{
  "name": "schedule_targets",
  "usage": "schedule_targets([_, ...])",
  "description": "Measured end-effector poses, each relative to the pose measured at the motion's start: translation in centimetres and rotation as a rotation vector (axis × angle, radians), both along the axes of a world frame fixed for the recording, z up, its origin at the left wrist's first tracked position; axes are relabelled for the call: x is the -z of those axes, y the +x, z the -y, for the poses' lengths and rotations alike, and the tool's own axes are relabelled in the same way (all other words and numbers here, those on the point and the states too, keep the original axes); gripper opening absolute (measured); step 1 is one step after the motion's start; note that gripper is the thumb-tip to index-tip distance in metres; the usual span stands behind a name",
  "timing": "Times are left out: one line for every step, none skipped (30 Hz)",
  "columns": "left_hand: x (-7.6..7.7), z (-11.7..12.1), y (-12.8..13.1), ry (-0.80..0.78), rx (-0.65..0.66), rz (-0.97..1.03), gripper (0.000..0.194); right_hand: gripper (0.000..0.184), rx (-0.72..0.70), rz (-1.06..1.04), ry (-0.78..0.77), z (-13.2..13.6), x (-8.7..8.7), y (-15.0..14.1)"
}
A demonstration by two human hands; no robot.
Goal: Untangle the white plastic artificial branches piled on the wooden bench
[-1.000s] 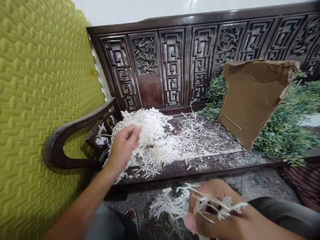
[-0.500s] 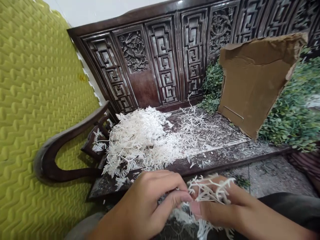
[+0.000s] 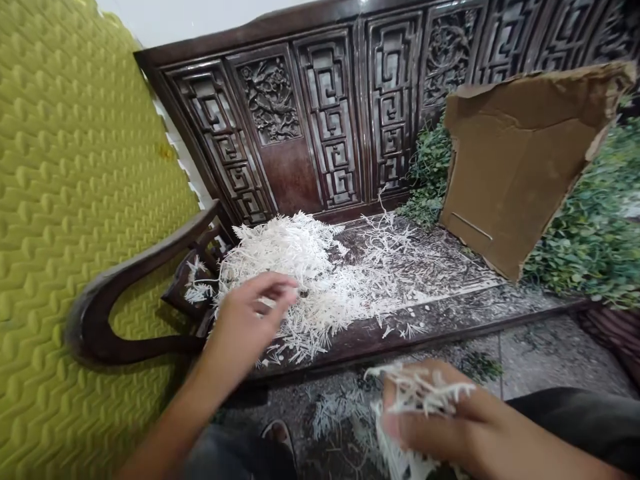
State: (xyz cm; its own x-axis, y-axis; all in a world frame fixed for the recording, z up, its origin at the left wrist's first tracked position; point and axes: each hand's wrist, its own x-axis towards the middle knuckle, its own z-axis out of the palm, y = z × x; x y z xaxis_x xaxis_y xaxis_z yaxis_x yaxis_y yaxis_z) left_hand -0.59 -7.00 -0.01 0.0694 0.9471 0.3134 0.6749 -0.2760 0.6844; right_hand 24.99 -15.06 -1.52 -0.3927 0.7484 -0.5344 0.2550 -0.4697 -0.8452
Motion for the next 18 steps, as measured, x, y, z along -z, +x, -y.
schedule_targets([0.4,0.7,0.6,-0.097,0.106,-0.051,0.026,0.030,0.037,0.026,-0.029,-0.3,0.1,0.0])
schedule_targets([0.6,1.5,1.3,-0.165,0.207,-0.094,0.030,0.031,0.068,0.035,-0.048,-0.6,0.2,0.0])
schedule_targets([0.7,2.3,2.1,-0.223,0.309,-0.132,0.026,0.031,0.084,0.029,-0.063,-0.9,0.2,-0.1])
schedule_targets([0.6,3.2,2.8,-0.264,0.398,-0.161,0.020,0.032,0.090,0.018,-0.072,-1.0,0.2,-0.3])
schedule_targets([0.4,3.9,3.4,-0.297,0.470,-0.177,0.017,0.033,0.095,0.009,-0.064,-1.1,0.3,-0.5])
schedule_targets([0.2,4.6,3.9,-0.316,0.516,-0.179,0.019,0.034,0.098,0.003,-0.042,-1.1,0.4,-0.7])
schedule_targets([-0.1,5.1,4.4,-0.323,0.544,-0.174,0.019,0.036,0.101,0.004,-0.015,-1.0,0.6,-0.9])
schedule_targets([-0.2,5.5,4.7,-0.331,0.551,-0.167,0.020,0.038,0.105,0.013,0.016,-0.8,0.8,-1.1])
schedule_targets([-0.3,5.7,4.9,-0.337,0.545,-0.161,0.021,0.038,0.108,0.030,0.049,-0.7,1.1,-1.2])
schedule_targets([-0.3,5.8,5.1,-0.349,0.537,-0.163,0.021,0.037,0.113,0.050,0.083,-0.6,1.3,-1.3])
schedule_targets([-0.2,5.8,5.2,-0.366,0.532,-0.171,0.019,0.035,0.111,0.070,0.116,-0.5,1.4,-1.4])
schedule_targets([-0.1,5.8,5.3,-0.382,0.529,-0.182,0.020,0.033,0.105,0.092,0.144,-0.4,1.5,-1.4])
schedule_targets([0.1,5.7,5.4,-0.388,0.525,-0.190,0.024,0.030,0.095,0.113,0.162,-0.4,1.4,-1.4])
schedule_targets([0.3,5.6,5.5,-0.389,0.525,-0.194,0.030,0.027,0.078,0.129,0.162,-0.4,1.3,-1.3])
schedule_targets([0.4,5.5,5.6,-0.387,0.528,-0.196,0.037,0.025,0.048,0.140,0.142,-0.5,1.2,-1.3])
schedule_targets([0.6,5.5,5.7,-0.383,0.533,-0.196,0.042,0.023,0.017,0.148,0.110,-0.5,1.1,-1.2])
schedule_targets([0.7,5.4,5.8,-0.373,0.549,-0.195,0.045,0.022,-0.003,0.153,0.080,-0.6,1.1,-1.2])
schedule_targets([0.8,5.4,5.9,-0.358,0.568,-0.198,0.045,0.022,-0.011,0.148,0.064,-0.7,1.2,-1.2])
